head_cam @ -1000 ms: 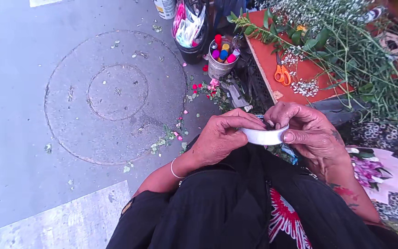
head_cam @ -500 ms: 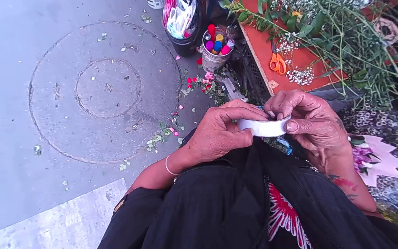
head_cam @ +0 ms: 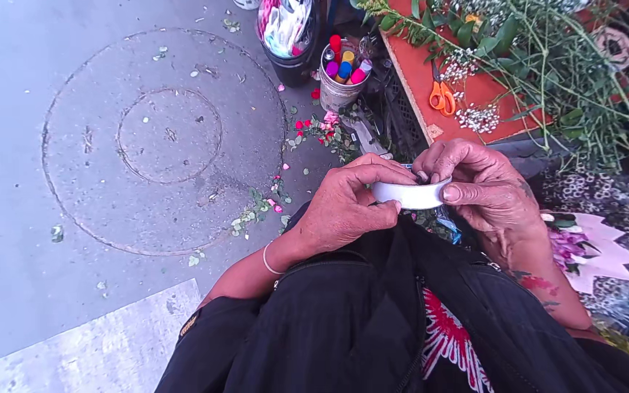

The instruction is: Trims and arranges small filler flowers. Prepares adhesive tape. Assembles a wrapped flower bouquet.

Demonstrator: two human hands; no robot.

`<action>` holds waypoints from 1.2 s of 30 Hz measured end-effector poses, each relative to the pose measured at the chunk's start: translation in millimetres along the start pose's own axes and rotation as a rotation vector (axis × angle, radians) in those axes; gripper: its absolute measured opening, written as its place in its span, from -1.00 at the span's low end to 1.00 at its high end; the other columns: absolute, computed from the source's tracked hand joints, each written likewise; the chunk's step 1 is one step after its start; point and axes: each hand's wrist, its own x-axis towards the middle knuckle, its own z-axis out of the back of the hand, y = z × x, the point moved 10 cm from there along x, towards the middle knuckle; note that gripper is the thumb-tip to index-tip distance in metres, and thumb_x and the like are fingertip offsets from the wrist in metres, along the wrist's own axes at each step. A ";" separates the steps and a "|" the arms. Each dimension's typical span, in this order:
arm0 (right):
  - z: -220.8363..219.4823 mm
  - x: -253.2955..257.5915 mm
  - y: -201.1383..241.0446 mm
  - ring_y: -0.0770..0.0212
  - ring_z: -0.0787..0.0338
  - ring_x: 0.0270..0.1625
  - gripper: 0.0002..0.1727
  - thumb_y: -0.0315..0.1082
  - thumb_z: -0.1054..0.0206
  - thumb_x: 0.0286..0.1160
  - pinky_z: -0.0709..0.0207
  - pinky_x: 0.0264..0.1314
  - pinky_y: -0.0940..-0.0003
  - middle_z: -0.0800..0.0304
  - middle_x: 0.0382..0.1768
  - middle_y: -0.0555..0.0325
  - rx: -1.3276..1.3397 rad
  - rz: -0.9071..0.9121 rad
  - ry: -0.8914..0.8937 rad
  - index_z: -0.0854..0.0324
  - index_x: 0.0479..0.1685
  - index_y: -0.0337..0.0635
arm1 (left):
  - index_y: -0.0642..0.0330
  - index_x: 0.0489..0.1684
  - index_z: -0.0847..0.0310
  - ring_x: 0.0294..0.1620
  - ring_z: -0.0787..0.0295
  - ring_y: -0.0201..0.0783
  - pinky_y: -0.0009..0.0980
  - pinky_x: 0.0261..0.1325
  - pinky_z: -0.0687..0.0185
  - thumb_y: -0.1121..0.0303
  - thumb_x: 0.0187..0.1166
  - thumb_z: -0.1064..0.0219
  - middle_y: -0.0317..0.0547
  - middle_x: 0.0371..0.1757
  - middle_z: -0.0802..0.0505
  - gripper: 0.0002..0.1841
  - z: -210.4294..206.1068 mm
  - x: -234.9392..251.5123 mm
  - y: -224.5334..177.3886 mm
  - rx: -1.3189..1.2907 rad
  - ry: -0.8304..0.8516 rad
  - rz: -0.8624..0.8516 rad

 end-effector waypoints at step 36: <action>3.5 -0.8 -5.4 0.45 -0.75 -0.13 -0.84 -0.33 -0.60 0.29 -0.69 -0.09 0.60 -0.73 -0.24 0.33 -0.116 -0.001 -0.021 -0.69 -0.30 0.04 | 0.31 -0.18 -0.86 0.17 -0.77 -0.34 -0.41 0.22 -0.74 0.64 0.39 -0.38 -0.16 0.00 -0.85 -0.82 10.3 4.4 18.5 -0.101 0.027 -0.005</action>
